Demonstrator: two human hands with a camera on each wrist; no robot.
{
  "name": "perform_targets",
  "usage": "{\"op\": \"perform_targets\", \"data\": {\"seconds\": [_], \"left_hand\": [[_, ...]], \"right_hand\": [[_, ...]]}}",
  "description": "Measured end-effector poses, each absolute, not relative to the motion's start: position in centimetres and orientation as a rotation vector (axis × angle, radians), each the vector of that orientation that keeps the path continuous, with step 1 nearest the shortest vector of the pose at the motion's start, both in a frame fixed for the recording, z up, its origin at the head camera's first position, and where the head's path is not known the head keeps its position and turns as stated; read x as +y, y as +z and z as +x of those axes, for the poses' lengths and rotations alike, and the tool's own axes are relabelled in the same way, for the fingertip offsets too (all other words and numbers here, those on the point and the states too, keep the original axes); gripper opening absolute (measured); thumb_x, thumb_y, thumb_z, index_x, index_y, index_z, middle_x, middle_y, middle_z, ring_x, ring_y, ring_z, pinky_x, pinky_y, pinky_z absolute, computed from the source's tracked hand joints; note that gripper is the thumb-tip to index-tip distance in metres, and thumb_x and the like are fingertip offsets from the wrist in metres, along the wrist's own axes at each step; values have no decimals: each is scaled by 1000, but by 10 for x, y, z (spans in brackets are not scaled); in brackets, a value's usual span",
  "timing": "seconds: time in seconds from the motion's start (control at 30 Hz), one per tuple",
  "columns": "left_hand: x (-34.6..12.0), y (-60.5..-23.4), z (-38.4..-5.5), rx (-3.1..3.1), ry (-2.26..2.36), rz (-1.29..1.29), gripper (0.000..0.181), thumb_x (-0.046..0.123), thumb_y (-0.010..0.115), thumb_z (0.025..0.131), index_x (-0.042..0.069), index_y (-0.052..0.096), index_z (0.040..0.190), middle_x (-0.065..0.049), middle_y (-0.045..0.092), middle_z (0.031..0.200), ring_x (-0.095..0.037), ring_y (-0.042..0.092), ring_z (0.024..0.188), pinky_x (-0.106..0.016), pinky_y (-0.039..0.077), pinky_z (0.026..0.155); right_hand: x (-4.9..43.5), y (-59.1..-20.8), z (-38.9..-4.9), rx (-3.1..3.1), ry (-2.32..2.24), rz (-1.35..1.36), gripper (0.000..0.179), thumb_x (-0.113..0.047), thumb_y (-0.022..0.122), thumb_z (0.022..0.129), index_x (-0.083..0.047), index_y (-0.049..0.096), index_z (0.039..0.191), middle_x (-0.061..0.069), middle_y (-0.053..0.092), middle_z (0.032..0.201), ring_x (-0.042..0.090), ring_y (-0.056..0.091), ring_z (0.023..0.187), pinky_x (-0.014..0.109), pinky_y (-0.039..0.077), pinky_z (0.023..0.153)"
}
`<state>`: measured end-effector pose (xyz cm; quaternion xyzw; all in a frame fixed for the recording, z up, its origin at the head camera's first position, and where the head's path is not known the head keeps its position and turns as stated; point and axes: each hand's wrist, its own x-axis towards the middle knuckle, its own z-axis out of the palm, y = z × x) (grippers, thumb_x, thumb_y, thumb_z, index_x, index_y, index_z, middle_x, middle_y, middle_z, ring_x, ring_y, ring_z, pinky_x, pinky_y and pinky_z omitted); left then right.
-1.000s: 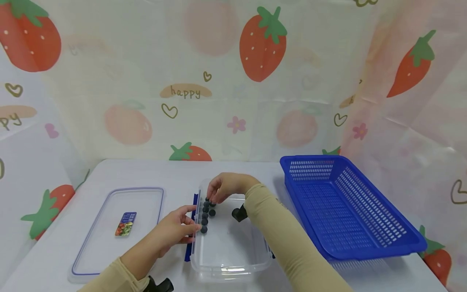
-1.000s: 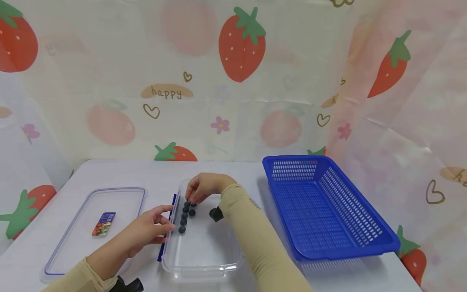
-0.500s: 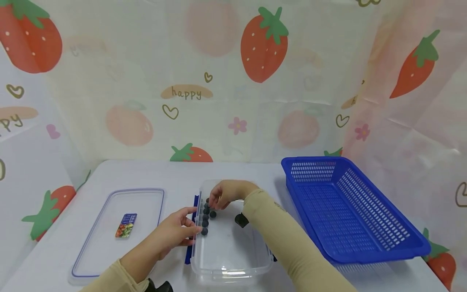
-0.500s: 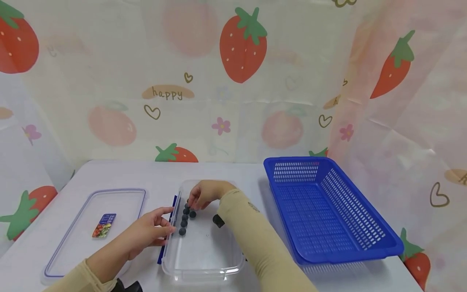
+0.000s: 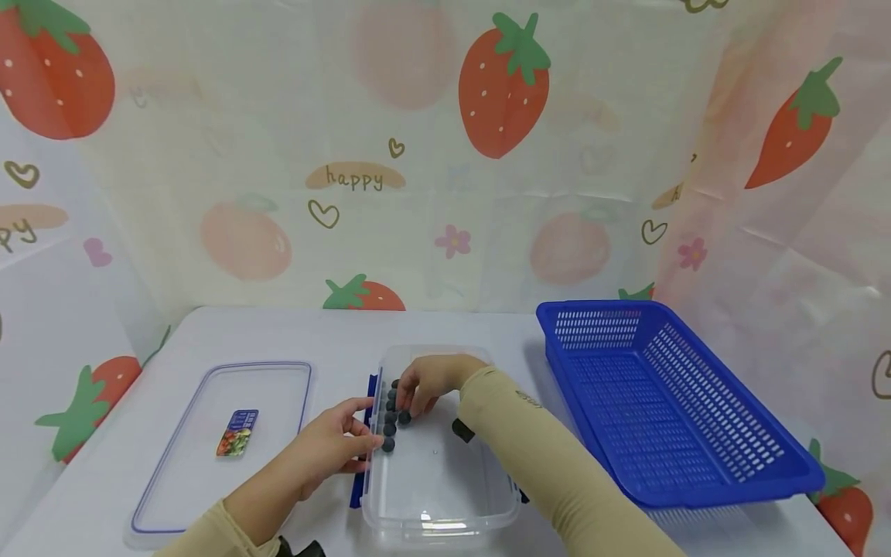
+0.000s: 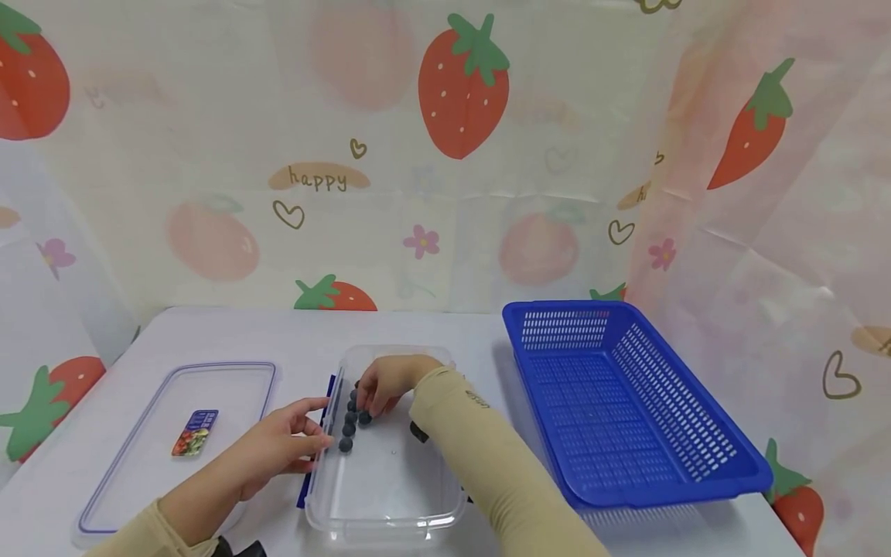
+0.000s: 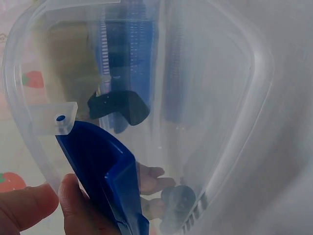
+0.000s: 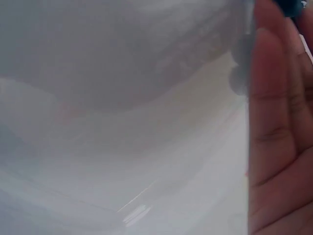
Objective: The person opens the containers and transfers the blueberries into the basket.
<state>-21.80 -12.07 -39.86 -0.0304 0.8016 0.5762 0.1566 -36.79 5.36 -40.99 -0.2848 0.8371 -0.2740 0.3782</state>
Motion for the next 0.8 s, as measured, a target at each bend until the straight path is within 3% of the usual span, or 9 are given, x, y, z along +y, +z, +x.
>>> {"op": "perform_targets", "data": {"seconds": [0.43,0.8], "left_hand": [[-121,-396,-216,2293,1662,-78,62,9,67,82,10,38,137,-11,52,86,-19,57,69,-31,56,63],[-120,-399,-218,2298,1661,-75,65,14,71,79,11,39,136,-10,53,86,-19,56,70,-31,56,63]], "right_hand": [[44,-410,-358,2267,-540,-706,15,-5,73,75,-16,69,84,0,62,84,13,58,74,23,54,66],[45,-409,-356,2228,-536,-747,11,-4,72,76,-13,70,81,-1,63,81,11,60,69,22,54,65]]}}
